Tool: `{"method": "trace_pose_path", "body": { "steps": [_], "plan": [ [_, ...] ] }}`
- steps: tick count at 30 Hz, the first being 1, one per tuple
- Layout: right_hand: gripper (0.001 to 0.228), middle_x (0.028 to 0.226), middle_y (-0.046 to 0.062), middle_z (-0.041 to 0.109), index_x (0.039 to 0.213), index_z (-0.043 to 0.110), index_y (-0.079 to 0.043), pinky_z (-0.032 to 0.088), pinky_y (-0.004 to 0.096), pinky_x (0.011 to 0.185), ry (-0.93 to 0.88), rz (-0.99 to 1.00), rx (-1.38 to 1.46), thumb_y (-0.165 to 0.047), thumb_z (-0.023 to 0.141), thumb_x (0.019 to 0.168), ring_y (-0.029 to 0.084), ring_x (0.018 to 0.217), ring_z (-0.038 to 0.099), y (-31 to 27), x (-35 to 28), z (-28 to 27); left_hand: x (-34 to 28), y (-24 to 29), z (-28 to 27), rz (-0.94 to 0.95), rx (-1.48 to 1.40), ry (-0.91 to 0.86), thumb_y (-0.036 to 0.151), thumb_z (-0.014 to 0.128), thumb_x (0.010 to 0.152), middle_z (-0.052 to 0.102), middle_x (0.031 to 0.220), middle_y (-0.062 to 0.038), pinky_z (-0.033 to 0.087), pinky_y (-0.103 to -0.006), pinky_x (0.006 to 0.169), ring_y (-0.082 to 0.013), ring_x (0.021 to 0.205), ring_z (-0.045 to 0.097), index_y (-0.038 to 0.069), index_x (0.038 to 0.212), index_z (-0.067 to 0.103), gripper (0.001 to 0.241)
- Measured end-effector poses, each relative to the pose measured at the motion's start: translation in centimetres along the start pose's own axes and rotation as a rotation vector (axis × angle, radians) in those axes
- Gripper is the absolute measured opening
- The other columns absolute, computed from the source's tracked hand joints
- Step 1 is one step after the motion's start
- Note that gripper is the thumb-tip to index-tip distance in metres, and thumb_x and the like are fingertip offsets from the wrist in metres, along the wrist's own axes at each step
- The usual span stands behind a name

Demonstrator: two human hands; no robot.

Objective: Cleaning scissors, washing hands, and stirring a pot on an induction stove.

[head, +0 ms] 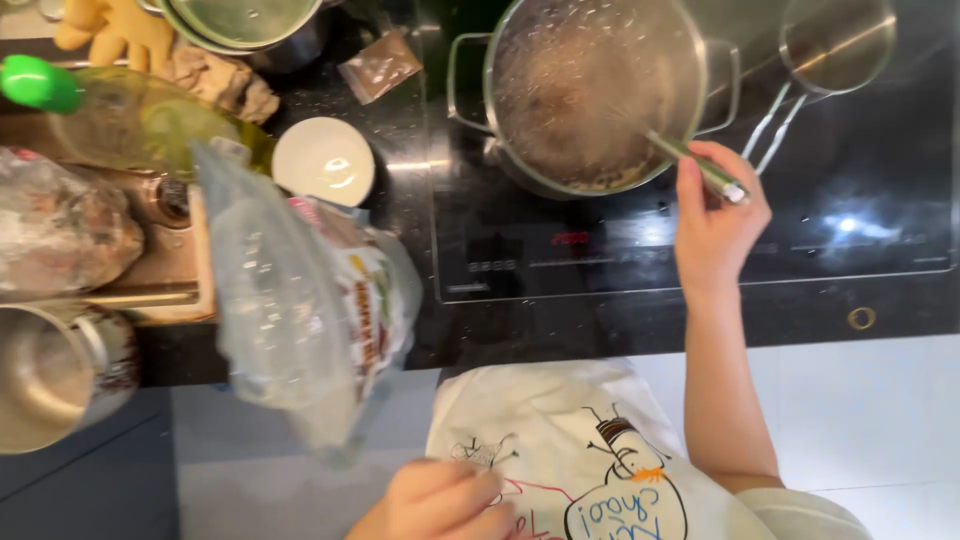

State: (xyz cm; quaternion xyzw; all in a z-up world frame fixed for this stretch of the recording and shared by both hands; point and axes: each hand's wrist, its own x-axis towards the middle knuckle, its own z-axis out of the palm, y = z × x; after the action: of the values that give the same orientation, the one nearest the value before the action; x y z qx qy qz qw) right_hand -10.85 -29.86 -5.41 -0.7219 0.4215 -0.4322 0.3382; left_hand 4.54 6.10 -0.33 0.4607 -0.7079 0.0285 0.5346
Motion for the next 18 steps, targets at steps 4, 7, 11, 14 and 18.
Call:
{"method": "trace_pose_path", "body": {
  "steps": [4, 7, 11, 14, 18],
  "plan": [
    [0.012, 0.104, 0.000, 0.066, 0.123, 0.070, -0.001, 0.045, 0.018, 0.072, -0.070, 0.020, 0.141, -0.004, 0.067, 0.111, 0.002, 0.084, 0.057, 0.9, 1.7, 0.1, 9.5, -4.3, 6.4, 0.016, -0.025, 0.067, 0.019, 0.072, 0.094, 0.064, 0.089, -0.009, 0.052, -0.0336, 0.059, -0.0242, 0.071, 0.065, 0.000, 0.098, 0.069, 0.020],
    [0.013, 0.107, 0.001, 0.066, 0.119, 0.072, 0.000, 0.039, 0.018, 0.065, -0.203, -0.061, 0.036, -0.003, 0.066, 0.107, 0.003, 0.082, 0.054, -0.5, 2.1, -0.5, 9.8, -5.3, 8.6, -0.044, -0.019, 0.115, 0.029, 0.073, 0.086, 0.064, 0.085, -0.012, 0.050, -0.0349, 0.056, -0.0265, 0.067, 0.063, -0.005, 0.096, 0.068, 0.035],
    [0.013, 0.097, 0.001, 0.063, 0.116, 0.072, 0.001, 0.038, 0.019, 0.065, -0.300, 0.036, 0.073, -0.005, 0.065, 0.107, 0.002, 0.077, 0.050, -0.5, 2.2, -3.1, 8.7, -6.1, 9.0, -0.117, -0.013, 0.096, 0.028, 0.074, 0.083, 0.065, 0.086, -0.013, 0.049, -0.0343, 0.056, -0.0264, 0.067, 0.063, -0.005, 0.098, 0.068, 0.037],
    [0.012, 0.087, -0.001, 0.063, 0.113, 0.073, 0.000, 0.037, 0.018, 0.062, -0.347, 0.166, 0.135, -0.006, 0.064, 0.108, 0.000, 0.073, 0.051, -0.6, 3.5, -5.4, 8.2, -6.9, 8.4, -0.226, 0.011, 0.098, 0.027, 0.074, 0.081, 0.065, 0.086, -0.013, 0.048, -0.0341, 0.056, -0.0257, 0.064, 0.062, -0.005, 0.098, 0.067, 0.037],
    [0.008, 0.095, 0.001, 0.066, 0.114, 0.072, 0.000, 0.043, 0.018, 0.067, -0.351, 0.061, 0.012, -0.004, 0.067, 0.110, 0.002, 0.079, 0.057, -1.8, 5.8, -6.3, 8.2, -7.5, 7.8, -0.307, 0.053, 0.105, 0.026, 0.074, 0.076, 0.065, 0.085, -0.013, 0.046, -0.0327, 0.054, -0.0240, 0.060, 0.059, -0.004, 0.097, 0.067, 0.038]
  ]
}}
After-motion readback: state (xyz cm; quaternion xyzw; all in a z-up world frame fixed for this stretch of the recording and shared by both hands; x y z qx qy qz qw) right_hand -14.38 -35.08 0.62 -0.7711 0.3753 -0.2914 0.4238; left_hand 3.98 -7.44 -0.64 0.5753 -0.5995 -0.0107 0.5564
